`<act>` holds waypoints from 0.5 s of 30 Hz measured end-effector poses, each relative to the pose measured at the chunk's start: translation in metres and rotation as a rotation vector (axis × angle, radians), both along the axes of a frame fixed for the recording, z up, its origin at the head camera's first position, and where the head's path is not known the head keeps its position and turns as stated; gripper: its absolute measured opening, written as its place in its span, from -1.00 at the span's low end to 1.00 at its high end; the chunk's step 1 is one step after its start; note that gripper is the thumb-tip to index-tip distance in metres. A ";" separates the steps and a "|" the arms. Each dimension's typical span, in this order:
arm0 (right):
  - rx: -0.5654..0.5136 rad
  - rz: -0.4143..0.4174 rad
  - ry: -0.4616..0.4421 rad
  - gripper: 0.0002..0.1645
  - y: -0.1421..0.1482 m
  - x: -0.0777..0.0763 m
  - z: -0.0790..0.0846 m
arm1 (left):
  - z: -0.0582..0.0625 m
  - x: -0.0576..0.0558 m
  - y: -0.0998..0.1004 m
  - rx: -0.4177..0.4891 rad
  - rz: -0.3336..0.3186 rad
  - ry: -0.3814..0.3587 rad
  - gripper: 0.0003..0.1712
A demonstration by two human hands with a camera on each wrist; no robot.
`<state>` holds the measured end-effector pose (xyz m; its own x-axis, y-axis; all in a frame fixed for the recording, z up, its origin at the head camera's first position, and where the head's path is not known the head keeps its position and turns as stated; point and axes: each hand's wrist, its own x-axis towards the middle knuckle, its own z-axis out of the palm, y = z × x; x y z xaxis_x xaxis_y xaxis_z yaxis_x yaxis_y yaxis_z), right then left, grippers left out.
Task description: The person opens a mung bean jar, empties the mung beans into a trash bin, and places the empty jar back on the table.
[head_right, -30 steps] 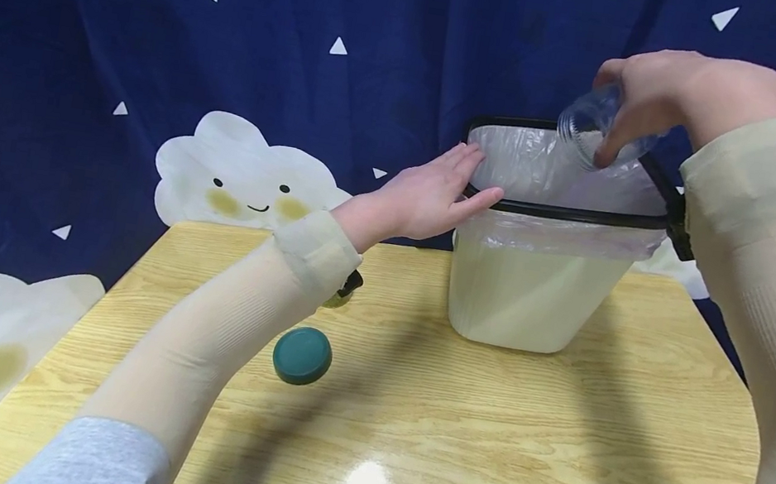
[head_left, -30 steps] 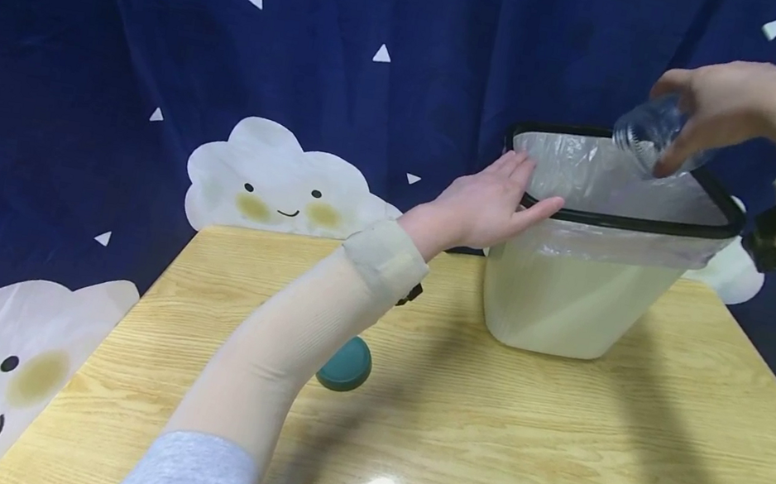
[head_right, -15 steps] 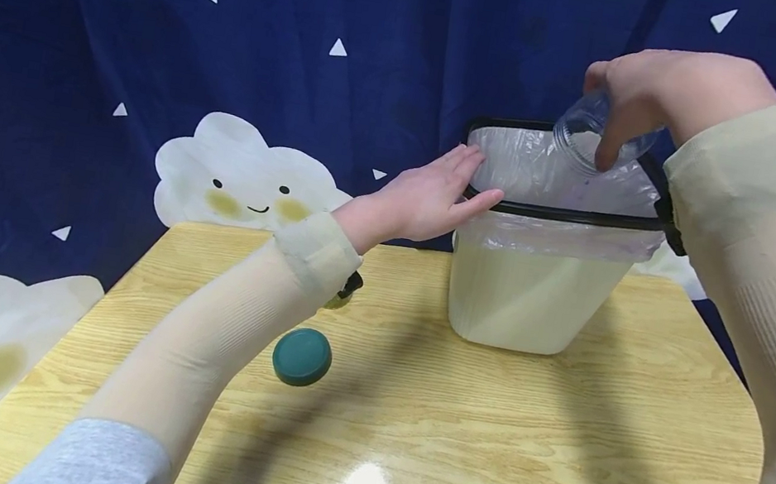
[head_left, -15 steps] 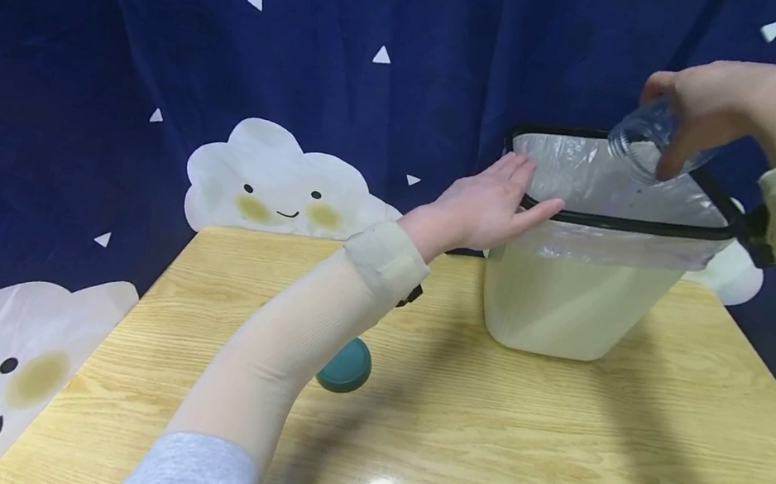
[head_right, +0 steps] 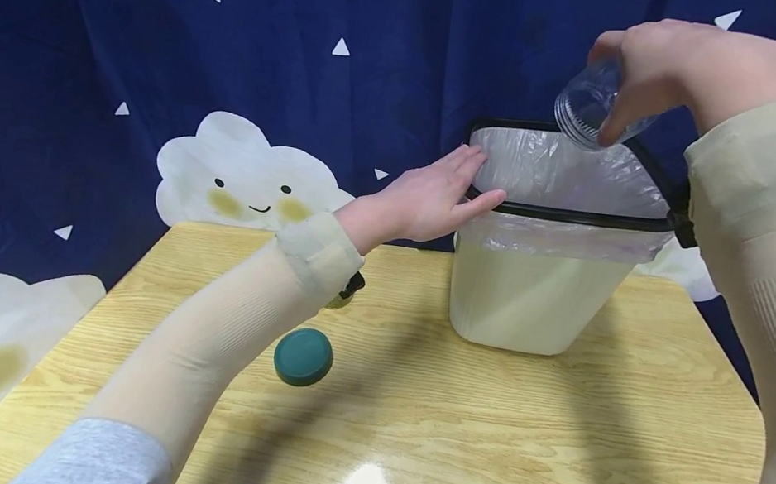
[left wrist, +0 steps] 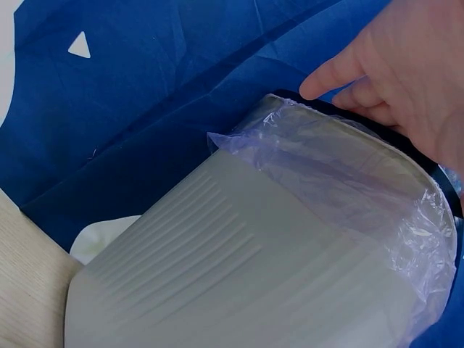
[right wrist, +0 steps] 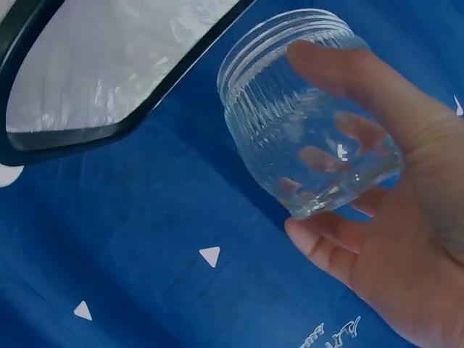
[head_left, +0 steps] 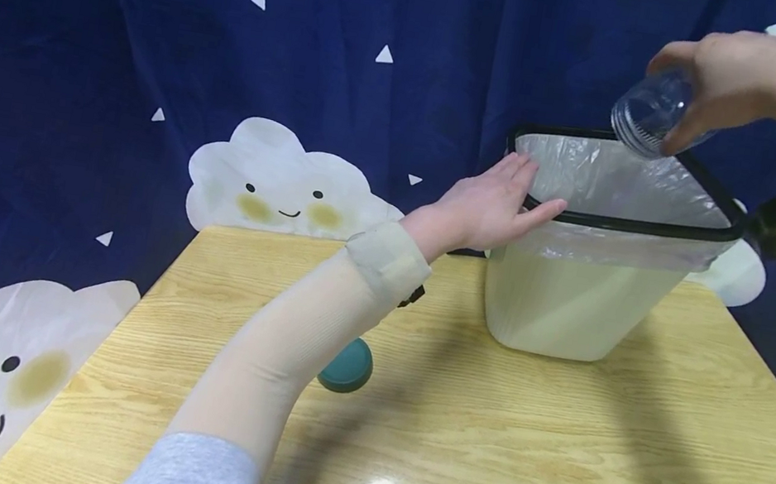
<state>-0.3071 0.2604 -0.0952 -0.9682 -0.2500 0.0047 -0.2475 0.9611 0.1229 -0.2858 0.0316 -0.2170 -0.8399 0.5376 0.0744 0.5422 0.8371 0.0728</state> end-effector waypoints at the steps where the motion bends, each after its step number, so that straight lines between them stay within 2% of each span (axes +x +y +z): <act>1: 0.002 -0.008 -0.015 0.23 0.000 0.000 0.000 | 0.000 0.000 0.000 0.000 -0.001 -0.002 0.00; 4: 0.018 -0.027 -0.090 0.27 0.000 0.001 -0.002 | 0.000 0.000 0.000 0.003 -0.003 -0.006 0.00; 7: 0.026 -0.047 -0.126 0.29 0.000 0.001 -0.005 | 0.000 0.000 -0.001 0.004 -0.008 -0.004 0.00; 12: 0.042 -0.038 -0.129 0.28 -0.001 0.000 -0.006 | 0.001 0.000 -0.002 0.003 -0.009 -0.005 0.00; 15: 0.046 -0.017 -0.083 0.26 -0.002 0.000 -0.005 | 0.001 0.000 -0.002 0.002 -0.005 -0.008 0.00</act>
<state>-0.3073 0.2584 -0.1003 -0.9688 -0.2321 -0.0869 -0.2428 0.9589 0.1469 -0.2854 0.0299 -0.2159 -0.8379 0.5415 0.0686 0.5456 0.8343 0.0793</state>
